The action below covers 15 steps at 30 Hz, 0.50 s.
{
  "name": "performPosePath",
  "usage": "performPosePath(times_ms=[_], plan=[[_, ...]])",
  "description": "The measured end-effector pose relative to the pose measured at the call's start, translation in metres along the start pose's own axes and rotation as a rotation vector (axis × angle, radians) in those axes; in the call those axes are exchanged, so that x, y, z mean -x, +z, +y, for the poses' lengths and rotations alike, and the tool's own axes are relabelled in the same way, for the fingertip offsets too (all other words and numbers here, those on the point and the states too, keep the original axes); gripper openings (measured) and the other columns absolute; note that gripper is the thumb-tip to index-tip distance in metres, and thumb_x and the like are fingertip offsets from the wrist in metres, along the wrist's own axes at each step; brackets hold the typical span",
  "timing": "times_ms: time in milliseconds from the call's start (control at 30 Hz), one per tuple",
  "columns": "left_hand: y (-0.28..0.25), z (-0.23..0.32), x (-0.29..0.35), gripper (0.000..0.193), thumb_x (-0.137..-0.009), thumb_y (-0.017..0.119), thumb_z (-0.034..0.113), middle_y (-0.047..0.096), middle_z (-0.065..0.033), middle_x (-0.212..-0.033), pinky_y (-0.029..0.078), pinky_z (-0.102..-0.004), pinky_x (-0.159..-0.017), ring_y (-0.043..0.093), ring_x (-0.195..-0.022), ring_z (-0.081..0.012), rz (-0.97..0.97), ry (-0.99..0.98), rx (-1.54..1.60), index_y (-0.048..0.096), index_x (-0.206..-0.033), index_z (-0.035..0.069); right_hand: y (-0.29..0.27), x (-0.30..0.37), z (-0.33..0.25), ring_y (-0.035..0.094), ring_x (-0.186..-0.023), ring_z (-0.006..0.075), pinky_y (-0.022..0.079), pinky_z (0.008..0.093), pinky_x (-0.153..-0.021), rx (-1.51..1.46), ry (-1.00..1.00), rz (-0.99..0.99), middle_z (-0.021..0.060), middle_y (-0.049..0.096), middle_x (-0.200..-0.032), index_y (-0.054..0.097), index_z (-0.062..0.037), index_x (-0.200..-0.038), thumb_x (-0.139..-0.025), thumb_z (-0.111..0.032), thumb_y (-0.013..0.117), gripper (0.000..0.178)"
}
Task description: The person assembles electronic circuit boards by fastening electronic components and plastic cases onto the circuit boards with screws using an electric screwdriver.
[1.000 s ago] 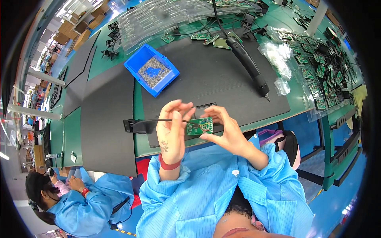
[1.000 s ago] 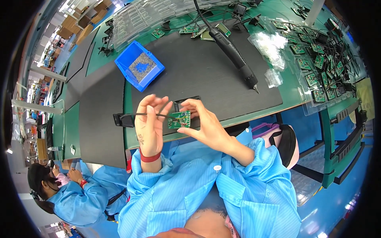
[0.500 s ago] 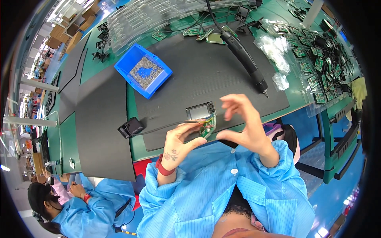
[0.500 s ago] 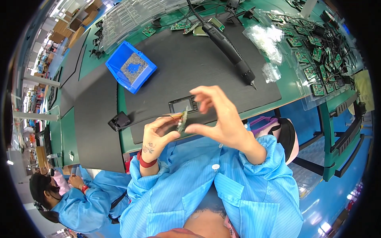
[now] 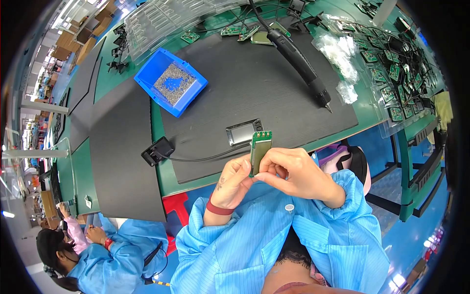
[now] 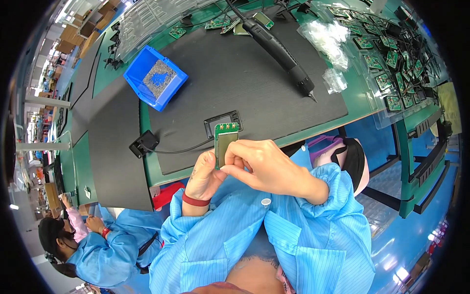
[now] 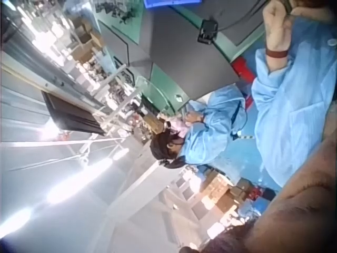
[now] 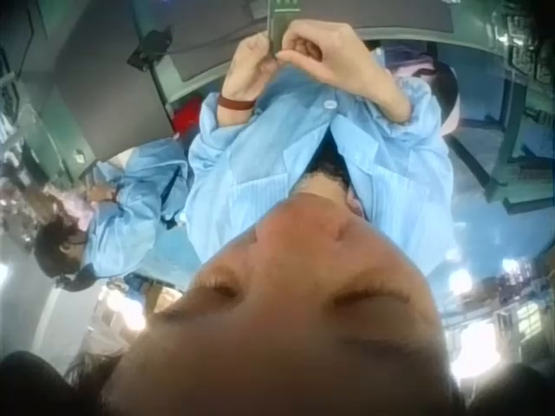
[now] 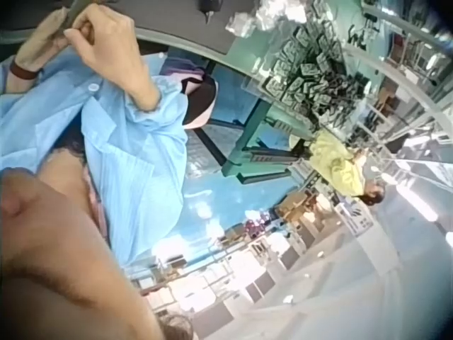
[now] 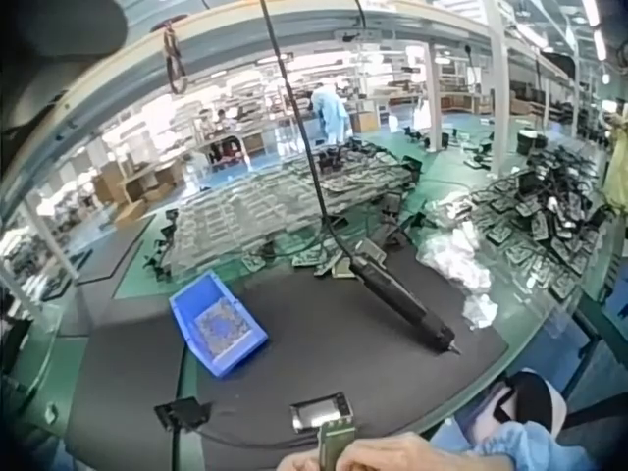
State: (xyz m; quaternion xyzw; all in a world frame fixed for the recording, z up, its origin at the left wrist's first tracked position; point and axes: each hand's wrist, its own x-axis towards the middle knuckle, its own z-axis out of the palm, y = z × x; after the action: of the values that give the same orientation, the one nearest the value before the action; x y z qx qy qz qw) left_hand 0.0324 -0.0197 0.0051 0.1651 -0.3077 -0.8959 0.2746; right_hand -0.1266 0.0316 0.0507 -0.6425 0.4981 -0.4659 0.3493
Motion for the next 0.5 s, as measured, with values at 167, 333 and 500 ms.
performPosePath(times_ms=[167, 333, 500], plan=[[-0.0006, -0.0016, 0.0015, 0.038, -0.084, 0.054, 0.025, 0.056, -0.0138, -0.094, 0.043, -0.0279, -0.08, 0.053, -0.085, -0.0166, 0.001, -0.025, -0.032, 0.052, -0.105, -0.006, 0.0004, 0.0028, 0.0018, 0.034, -0.044, 0.0069, 0.026, 0.0191, -0.039, 0.012, 0.035, -0.033, -0.0002, 0.048, -0.056, 0.054, -0.0039, -0.067, -0.066, -0.001, 0.067, 0.013], [-0.0045, -0.0039, 0.0039, 0.038, -0.084, 0.055, 0.025, 0.057, -0.0132, -0.095, 0.043, -0.0276, -0.08, 0.053, -0.085, -0.0163, 0.002, -0.046, -0.043, 0.052, -0.107, -0.005, -0.0006, 0.004, 0.0014, 0.034, -0.043, 0.0065, 0.026, 0.019, -0.04, -0.029, 0.08, -0.045, -0.0006, 0.047, -0.054, 0.054, -0.004, -0.066, -0.066, -0.001, 0.067, 0.013], [-0.0041, -0.0047, 0.0054, 0.039, -0.084, 0.056, 0.025, 0.056, -0.0127, -0.096, 0.043, -0.0274, -0.08, 0.053, -0.086, -0.016, 0.016, -0.062, -0.038, 0.052, -0.108, -0.005, -0.0016, 0.0044, 0.0002, 0.034, -0.043, 0.0063, 0.026, 0.0188, -0.04, -0.081, 0.117, -0.055, -0.001, 0.046, -0.052, 0.054, -0.0039, -0.065, -0.067, -0.001, 0.066, 0.013]])
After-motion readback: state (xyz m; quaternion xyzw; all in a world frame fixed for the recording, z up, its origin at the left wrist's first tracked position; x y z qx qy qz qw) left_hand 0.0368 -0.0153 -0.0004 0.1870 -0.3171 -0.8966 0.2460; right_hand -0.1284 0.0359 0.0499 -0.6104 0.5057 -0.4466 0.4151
